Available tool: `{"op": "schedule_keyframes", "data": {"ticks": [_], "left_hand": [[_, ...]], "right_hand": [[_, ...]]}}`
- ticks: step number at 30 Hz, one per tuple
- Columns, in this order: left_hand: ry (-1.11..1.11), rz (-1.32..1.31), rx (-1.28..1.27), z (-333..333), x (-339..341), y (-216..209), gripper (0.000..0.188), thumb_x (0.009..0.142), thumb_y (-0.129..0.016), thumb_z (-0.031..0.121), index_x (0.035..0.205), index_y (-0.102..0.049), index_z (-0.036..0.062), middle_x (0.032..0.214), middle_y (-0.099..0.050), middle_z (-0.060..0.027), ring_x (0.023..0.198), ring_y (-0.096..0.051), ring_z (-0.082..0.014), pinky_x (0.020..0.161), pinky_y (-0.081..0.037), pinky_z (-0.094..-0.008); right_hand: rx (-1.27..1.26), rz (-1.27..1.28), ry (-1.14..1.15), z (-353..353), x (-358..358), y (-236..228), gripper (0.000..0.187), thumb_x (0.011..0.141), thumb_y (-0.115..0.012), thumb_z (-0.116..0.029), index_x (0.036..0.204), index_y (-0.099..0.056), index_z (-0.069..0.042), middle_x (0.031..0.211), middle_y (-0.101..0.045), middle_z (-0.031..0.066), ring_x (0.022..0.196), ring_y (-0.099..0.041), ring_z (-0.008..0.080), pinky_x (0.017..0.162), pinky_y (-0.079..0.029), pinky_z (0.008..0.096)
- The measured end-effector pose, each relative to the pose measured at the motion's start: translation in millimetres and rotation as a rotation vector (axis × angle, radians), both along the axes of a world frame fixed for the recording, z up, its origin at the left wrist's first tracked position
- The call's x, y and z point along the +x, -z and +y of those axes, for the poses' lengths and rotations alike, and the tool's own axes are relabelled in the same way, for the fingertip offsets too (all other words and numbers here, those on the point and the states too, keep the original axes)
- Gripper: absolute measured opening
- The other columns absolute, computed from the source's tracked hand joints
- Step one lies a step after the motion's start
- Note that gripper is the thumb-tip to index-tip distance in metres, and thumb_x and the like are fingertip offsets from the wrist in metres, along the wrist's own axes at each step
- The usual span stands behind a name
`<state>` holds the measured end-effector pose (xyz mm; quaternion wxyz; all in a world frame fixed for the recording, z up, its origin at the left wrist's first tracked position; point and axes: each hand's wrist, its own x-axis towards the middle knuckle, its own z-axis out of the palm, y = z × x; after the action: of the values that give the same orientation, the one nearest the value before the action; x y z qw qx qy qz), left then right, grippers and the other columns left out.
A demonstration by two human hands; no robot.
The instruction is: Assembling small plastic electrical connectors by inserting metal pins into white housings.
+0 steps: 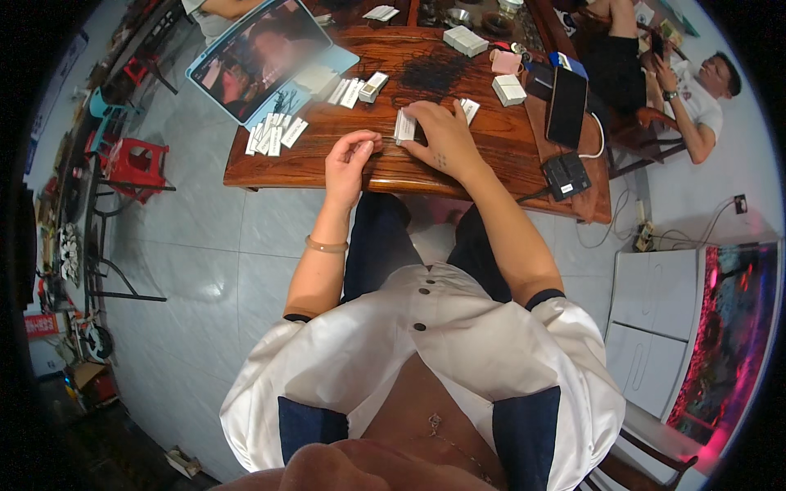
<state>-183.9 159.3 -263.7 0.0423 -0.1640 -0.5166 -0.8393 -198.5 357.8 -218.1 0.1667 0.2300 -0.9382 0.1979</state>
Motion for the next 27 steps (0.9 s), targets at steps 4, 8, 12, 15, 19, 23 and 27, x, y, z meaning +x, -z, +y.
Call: {"op": "schedule_keyframes", "data": {"ticks": [4,8,12,15,19,23,27], "left_hand": [[0.060,-0.148,-0.078,0,0,-16,0.023,0.094,-0.056,0.009,0.114,-0.058,-0.0020,0.105,-0.062,-0.0083,0.095,-0.058,-0.0138,0.085,-0.048,-0.0267],[0.192,-0.212,-0.155,4,11,-20,0.025,0.094,-0.057,0.014,0.113,-0.059,-0.0020,0.101,-0.063,-0.0055,0.092,-0.058,-0.0105,0.084,-0.047,-0.0267],[0.171,-0.282,-0.090,7,19,-23,0.016,0.093,-0.058,0.011,0.101,-0.064,-0.0020,0.089,-0.065,-0.0044,0.081,-0.060,-0.0094,0.075,-0.051,-0.0255],[0.113,-0.241,-0.258,11,29,-12,0.012,0.091,-0.061,0.008,0.095,-0.065,-0.0019,0.084,-0.066,-0.0050,0.074,-0.061,-0.0088,0.067,-0.053,-0.0233],[0.159,-0.288,-0.195,21,42,-23,0.009,0.089,-0.064,0.007,0.090,-0.065,-0.0018,0.081,-0.066,-0.0048,0.071,-0.061,-0.0078,0.065,-0.053,-0.0221],[0.092,-0.168,-0.365,18,39,-13,0.008,0.088,-0.064,0.007,0.087,-0.064,-0.0015,0.078,-0.067,-0.0045,0.068,-0.061,-0.0077,0.062,-0.053,-0.0230],[0.237,-0.308,-0.278,21,43,-22,0.009,0.088,-0.064,0.007,0.087,-0.064,-0.0024,0.079,-0.067,-0.0052,0.071,-0.064,-0.0099,0.062,-0.052,-0.0236]], "right_hand": [[-0.135,0.157,-0.125,-12,15,-21,0.054,0.071,-0.076,-0.026,0.118,-0.056,-0.011,0.119,-0.058,0.0067,0.116,-0.053,0.0254,0.107,-0.025,0.0546],[-0.096,0.268,-0.241,-24,34,-25,0.058,0.066,-0.078,-0.021,0.119,-0.055,-0.012,0.117,-0.059,0.0059,0.111,-0.055,0.0234,0.107,-0.028,0.0537],[-0.275,0.153,-0.230,-28,48,-24,0.052,0.070,-0.076,-0.015,0.118,-0.056,-0.011,0.115,-0.059,0.0074,0.108,-0.056,0.0252,0.101,-0.036,0.0463],[-0.616,-0.105,-0.166,-26,55,-21,0.035,0.077,-0.072,-0.012,0.109,-0.060,-0.005,0.105,-0.061,0.0095,0.095,-0.061,0.0250,0.087,-0.047,0.0349],[-0.833,-0.380,-0.144,-15,55,-8,0.011,0.082,-0.067,-0.010,0.085,-0.066,0.000,0.087,-0.064,0.0085,0.080,-0.062,0.0171,0.075,-0.049,0.0293],[-0.793,-0.267,-0.223,-16,62,-12,0.007,0.085,-0.065,-0.005,0.086,-0.065,0.001,0.091,-0.064,0.0088,0.084,-0.061,0.0146,0.074,-0.049,0.0263],[-0.854,-0.477,-0.161,-11,64,-13,0.007,0.085,-0.065,-0.006,0.086,-0.066,0.001,0.091,-0.064,0.0092,0.084,-0.061,0.0144,0.074,-0.049,0.0263]]}}
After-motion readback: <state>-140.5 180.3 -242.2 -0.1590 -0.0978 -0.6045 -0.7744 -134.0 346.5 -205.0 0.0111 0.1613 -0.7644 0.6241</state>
